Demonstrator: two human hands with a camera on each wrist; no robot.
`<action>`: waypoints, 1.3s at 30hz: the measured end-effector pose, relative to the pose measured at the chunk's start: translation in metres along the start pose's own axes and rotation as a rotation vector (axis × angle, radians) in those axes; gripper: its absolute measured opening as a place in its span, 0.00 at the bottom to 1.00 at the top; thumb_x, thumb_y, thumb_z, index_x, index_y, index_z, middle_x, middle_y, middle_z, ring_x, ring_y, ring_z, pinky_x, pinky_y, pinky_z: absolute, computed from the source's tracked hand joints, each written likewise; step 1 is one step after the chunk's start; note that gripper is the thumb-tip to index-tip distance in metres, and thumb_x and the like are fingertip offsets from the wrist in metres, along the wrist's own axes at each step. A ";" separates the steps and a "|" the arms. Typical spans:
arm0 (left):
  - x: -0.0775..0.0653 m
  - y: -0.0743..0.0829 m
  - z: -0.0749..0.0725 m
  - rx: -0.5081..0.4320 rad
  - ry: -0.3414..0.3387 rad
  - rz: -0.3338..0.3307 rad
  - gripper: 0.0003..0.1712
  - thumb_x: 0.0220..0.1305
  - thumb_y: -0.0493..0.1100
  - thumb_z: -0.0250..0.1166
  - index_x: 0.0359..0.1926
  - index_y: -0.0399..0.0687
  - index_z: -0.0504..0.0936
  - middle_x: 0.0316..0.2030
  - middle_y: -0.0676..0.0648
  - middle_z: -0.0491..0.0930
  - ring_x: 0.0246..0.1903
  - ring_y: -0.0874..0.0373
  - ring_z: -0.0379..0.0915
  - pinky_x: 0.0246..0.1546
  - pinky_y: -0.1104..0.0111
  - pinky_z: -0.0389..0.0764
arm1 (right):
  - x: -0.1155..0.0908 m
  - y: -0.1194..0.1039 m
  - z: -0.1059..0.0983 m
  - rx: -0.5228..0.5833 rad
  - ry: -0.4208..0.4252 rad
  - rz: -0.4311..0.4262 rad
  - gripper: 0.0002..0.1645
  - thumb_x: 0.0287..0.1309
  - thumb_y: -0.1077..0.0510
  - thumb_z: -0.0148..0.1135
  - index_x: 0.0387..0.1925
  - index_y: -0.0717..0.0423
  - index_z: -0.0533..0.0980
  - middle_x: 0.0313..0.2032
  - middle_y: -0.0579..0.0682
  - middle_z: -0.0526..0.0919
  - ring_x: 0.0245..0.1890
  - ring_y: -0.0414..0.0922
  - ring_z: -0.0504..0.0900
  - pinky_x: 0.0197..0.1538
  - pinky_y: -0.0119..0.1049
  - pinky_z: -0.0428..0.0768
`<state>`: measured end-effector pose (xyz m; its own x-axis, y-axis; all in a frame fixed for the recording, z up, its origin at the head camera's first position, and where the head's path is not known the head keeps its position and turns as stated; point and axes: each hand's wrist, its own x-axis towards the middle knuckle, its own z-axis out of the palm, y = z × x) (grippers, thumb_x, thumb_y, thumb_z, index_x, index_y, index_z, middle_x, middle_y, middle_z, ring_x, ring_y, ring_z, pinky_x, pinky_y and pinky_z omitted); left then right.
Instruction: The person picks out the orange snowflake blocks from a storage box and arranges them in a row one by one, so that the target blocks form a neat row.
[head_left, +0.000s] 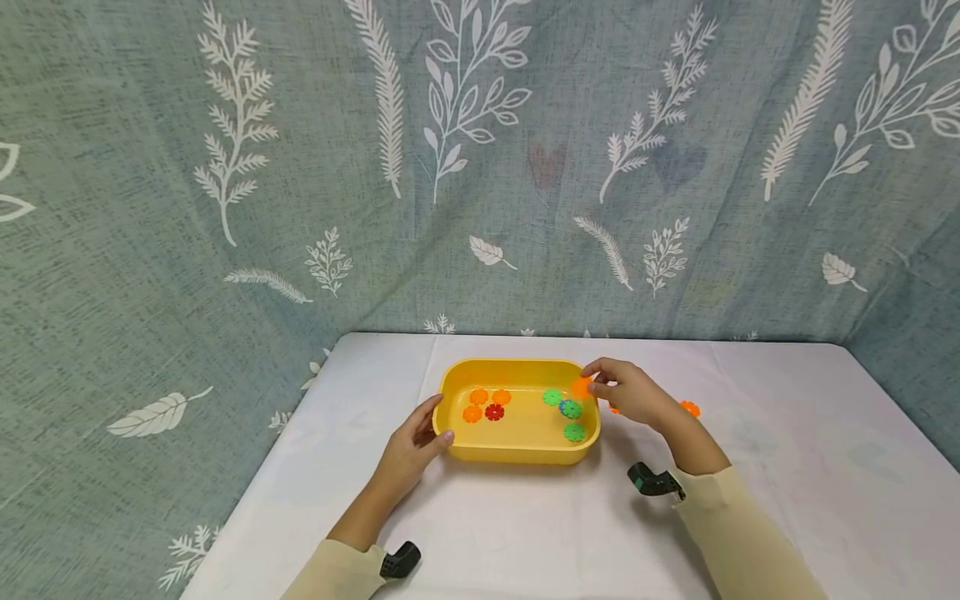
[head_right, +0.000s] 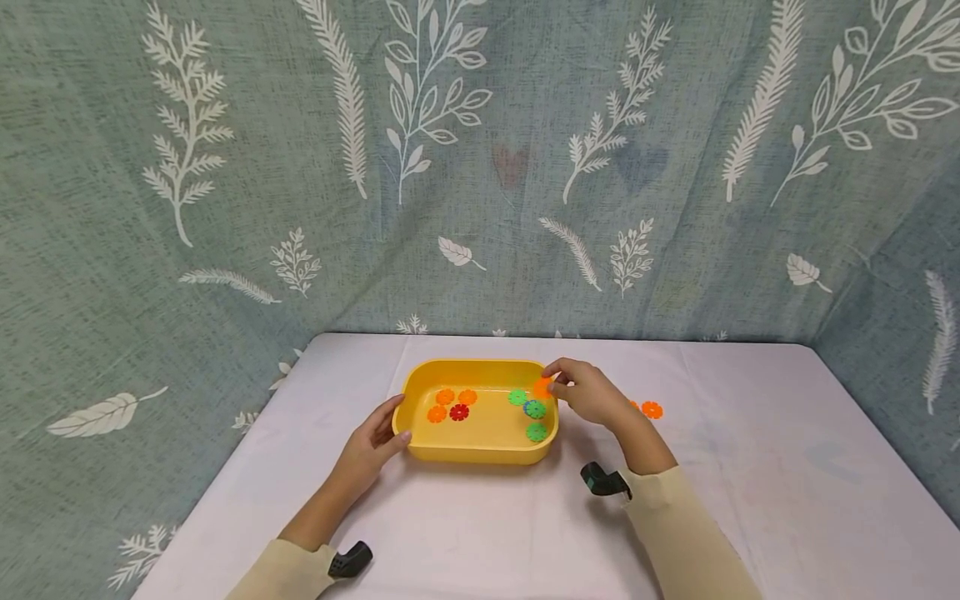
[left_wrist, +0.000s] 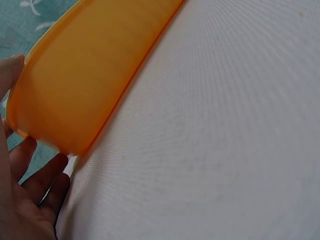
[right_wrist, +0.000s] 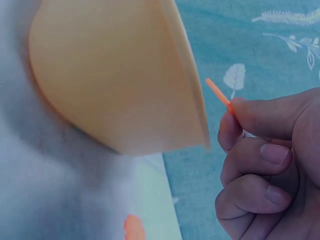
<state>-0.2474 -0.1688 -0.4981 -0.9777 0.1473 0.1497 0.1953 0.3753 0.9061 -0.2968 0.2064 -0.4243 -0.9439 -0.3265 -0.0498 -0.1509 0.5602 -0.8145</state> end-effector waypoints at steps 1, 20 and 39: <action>0.000 -0.001 0.000 -0.003 0.004 0.004 0.37 0.64 0.46 0.67 0.72 0.58 0.63 0.66 0.49 0.69 0.59 0.51 0.71 0.61 0.55 0.69 | -0.001 0.002 -0.001 0.006 0.004 0.003 0.13 0.68 0.59 0.57 0.53 0.56 0.75 0.39 0.54 0.77 0.31 0.53 0.75 0.34 0.41 0.78; 0.000 -0.004 0.001 0.002 0.014 0.015 0.36 0.64 0.48 0.67 0.71 0.61 0.64 0.64 0.51 0.71 0.55 0.53 0.74 0.59 0.55 0.72 | -0.020 0.031 -0.025 -0.029 0.057 0.037 0.15 0.66 0.60 0.57 0.53 0.60 0.74 0.39 0.58 0.78 0.34 0.54 0.75 0.34 0.40 0.77; -0.001 -0.003 0.001 -0.001 0.023 0.010 0.37 0.63 0.48 0.68 0.71 0.58 0.65 0.65 0.50 0.70 0.59 0.52 0.71 0.60 0.54 0.70 | -0.045 0.064 -0.056 -0.054 0.089 0.095 0.17 0.67 0.61 0.56 0.54 0.64 0.72 0.38 0.57 0.77 0.33 0.52 0.74 0.34 0.39 0.77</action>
<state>-0.2472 -0.1691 -0.5010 -0.9772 0.1297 0.1679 0.2049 0.3725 0.9051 -0.2802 0.2998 -0.4412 -0.9767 -0.2025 -0.0717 -0.0729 0.6261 -0.7764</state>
